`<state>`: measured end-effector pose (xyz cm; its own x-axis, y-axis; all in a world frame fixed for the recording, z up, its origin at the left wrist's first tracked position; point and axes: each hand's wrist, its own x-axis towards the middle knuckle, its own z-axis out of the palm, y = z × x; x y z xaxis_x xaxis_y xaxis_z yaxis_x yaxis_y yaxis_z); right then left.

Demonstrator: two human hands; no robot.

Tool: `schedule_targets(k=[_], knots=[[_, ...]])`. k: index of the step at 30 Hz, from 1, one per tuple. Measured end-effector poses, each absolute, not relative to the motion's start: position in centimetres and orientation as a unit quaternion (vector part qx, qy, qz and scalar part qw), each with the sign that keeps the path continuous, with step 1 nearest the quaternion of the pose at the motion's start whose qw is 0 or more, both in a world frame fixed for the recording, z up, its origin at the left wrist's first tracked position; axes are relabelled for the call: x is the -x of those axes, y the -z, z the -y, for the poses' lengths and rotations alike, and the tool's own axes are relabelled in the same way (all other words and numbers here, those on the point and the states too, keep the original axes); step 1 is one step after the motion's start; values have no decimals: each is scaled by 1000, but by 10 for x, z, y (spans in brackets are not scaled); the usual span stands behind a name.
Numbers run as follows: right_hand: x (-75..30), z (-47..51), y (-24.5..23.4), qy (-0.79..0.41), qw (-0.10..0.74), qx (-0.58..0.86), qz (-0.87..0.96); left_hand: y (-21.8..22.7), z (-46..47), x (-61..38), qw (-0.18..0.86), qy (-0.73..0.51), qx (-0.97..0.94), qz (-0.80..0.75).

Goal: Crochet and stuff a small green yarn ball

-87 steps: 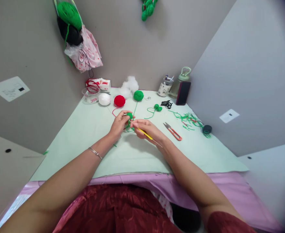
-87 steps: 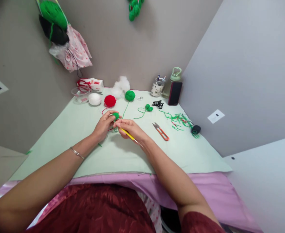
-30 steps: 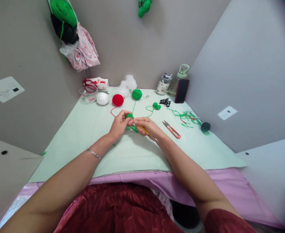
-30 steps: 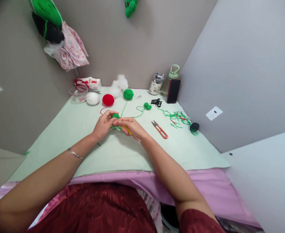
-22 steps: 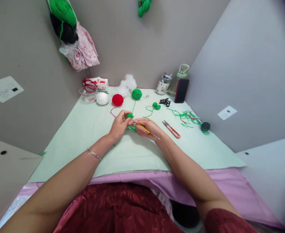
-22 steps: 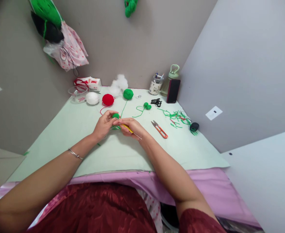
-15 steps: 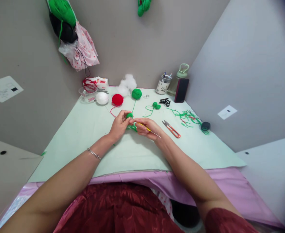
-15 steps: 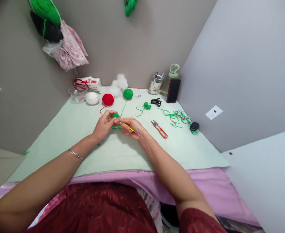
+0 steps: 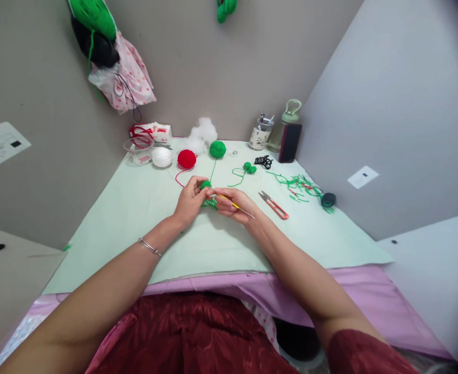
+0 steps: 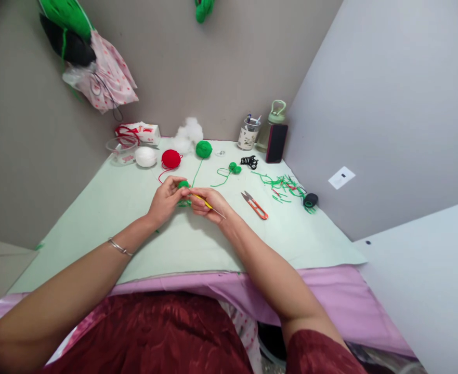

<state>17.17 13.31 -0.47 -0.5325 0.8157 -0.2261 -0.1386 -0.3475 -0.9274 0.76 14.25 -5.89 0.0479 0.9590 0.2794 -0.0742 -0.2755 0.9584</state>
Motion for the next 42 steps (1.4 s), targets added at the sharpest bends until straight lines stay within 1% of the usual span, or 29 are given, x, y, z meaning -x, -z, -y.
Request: schedule_targets(k=[6,11,14,17,24,28,30,32,34,35,37,39,42], knots=[[-163,-121,5,-629,383,394,550,50,-141,-5,468,-546,-572,-396],[-158,-109,7,-527,400,421,621,47,-143,-3,469,-541,-573,-399],[-158,-108,8,-510,398,421,636,48,-143,-2,462,-536,-577,-408],[-160,-113,7,-536,383,408,632,49,-145,0,442,-529,-590,-420],[-171,-128,5,-685,313,329,570,42,-142,5,321,-545,-636,-442],[-175,-124,4,-731,281,294,548,40,-141,9,289,-545,-655,-436],[-173,-118,2,-755,230,264,554,40,-144,14,282,-555,-648,-439],[-170,-111,-1,-767,141,214,588,39,-148,20,280,-571,-631,-443],[-168,-106,-4,-729,61,182,657,39,-153,26,290,-591,-606,-447],[-169,-106,-4,-685,45,189,702,39,-156,28,302,-599,-592,-448],[-174,-110,-3,-574,69,248,777,40,-159,28,341,-608,-562,-446],[-182,-118,0,-481,135,320,805,41,-159,25,389,-607,-538,-437],[-189,-131,4,-416,248,397,780,39,-153,14,448,-601,-518,-412]])
